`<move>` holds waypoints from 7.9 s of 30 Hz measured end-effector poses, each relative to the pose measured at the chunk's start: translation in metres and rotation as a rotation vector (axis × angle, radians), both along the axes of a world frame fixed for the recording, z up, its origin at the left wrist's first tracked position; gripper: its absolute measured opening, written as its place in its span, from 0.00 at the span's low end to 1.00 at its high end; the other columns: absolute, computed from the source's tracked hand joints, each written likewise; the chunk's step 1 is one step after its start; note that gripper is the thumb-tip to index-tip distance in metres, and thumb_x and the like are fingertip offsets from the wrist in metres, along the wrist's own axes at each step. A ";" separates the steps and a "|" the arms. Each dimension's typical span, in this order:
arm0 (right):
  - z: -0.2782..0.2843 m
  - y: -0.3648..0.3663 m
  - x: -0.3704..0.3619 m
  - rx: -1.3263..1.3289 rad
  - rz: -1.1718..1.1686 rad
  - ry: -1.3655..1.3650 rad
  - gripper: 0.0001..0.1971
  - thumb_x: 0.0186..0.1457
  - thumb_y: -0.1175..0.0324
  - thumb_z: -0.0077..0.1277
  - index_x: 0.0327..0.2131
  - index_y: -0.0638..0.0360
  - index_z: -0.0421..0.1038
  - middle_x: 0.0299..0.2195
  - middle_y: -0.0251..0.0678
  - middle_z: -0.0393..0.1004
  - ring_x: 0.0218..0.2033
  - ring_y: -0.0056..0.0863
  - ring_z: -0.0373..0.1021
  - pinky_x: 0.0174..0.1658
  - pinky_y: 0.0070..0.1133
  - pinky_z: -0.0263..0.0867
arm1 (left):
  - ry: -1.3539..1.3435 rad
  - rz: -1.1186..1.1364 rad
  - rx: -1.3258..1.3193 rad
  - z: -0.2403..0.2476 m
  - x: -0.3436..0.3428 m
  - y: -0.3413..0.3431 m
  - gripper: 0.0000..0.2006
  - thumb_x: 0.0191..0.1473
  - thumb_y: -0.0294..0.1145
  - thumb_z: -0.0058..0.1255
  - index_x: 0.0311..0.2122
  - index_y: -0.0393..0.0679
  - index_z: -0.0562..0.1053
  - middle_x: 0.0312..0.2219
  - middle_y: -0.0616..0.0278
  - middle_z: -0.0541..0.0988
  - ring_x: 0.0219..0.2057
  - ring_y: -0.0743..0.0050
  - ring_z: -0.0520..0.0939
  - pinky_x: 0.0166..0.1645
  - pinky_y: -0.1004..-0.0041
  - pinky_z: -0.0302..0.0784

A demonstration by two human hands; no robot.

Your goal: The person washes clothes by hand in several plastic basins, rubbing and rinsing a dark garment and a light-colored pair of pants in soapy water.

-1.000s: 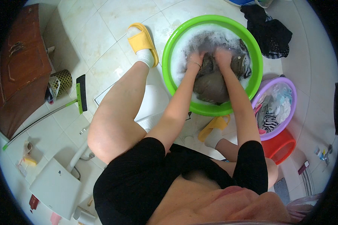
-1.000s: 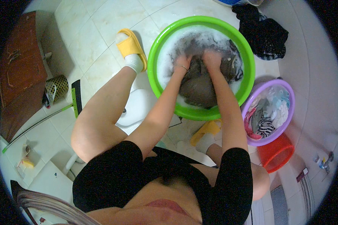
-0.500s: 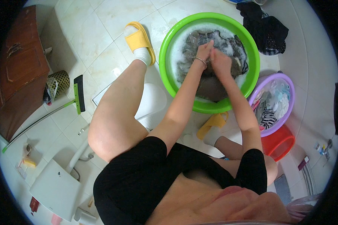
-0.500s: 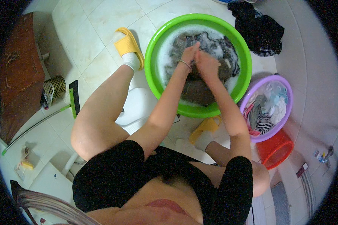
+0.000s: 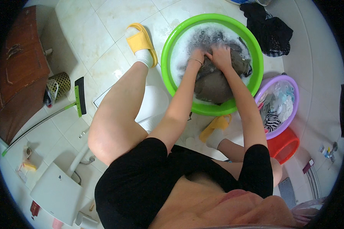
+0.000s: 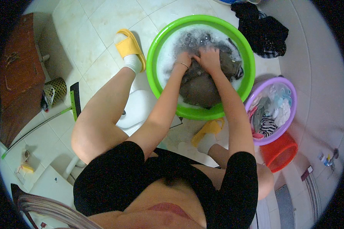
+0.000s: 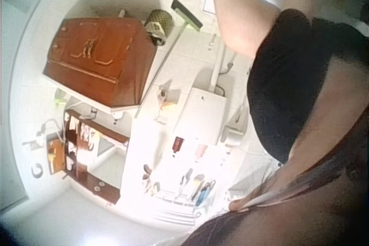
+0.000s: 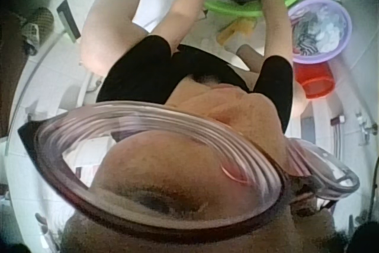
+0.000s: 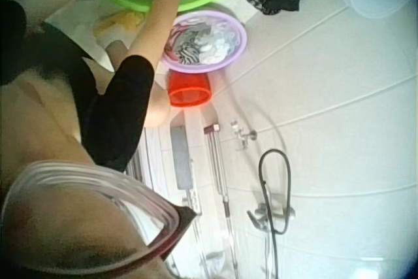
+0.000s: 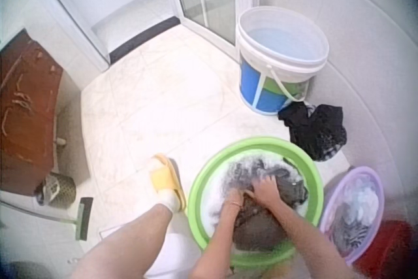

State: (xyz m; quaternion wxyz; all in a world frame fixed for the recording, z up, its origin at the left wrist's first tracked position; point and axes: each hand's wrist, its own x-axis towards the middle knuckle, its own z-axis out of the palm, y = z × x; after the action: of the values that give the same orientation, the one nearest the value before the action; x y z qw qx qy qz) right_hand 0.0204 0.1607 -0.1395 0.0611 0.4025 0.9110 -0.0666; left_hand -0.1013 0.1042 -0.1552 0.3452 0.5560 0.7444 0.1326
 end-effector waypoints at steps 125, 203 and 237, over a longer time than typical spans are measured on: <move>0.110 -0.015 0.077 -0.195 0.047 0.323 0.10 0.47 0.64 0.43 0.26 0.61 0.63 0.23 0.43 0.67 0.31 0.41 0.65 0.35 0.34 0.59 | 0.002 0.294 -0.101 0.071 0.050 -0.009 0.20 0.47 0.31 0.38 0.48 0.42 0.57 0.43 0.42 0.65 0.46 0.49 0.65 0.52 0.46 0.43; 0.325 -0.009 0.106 -0.421 -0.707 0.569 0.23 0.39 0.60 0.52 0.37 0.65 0.59 0.22 0.36 0.68 0.18 0.26 0.67 0.18 0.24 0.65 | -0.231 -0.414 0.640 0.323 0.043 -0.041 0.19 0.34 0.20 0.41 0.38 0.42 0.67 0.29 0.46 0.72 0.33 0.47 0.71 0.37 0.64 0.67; 0.363 -0.025 0.086 -1.044 -0.410 1.586 0.12 0.51 0.63 0.39 0.39 0.56 0.63 0.33 0.31 0.67 0.31 0.21 0.64 0.30 0.19 0.64 | -0.404 0.004 0.611 0.298 0.051 0.004 0.20 0.32 0.38 0.59 0.32 0.37 0.72 0.29 0.60 0.76 0.30 0.75 0.76 0.36 0.76 0.70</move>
State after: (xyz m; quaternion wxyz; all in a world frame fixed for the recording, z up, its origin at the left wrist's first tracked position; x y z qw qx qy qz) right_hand 0.1067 0.1359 0.2236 -0.4126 0.3138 0.4553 -0.7239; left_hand -0.0499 0.1086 0.1425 0.3029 0.5947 0.5883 0.4566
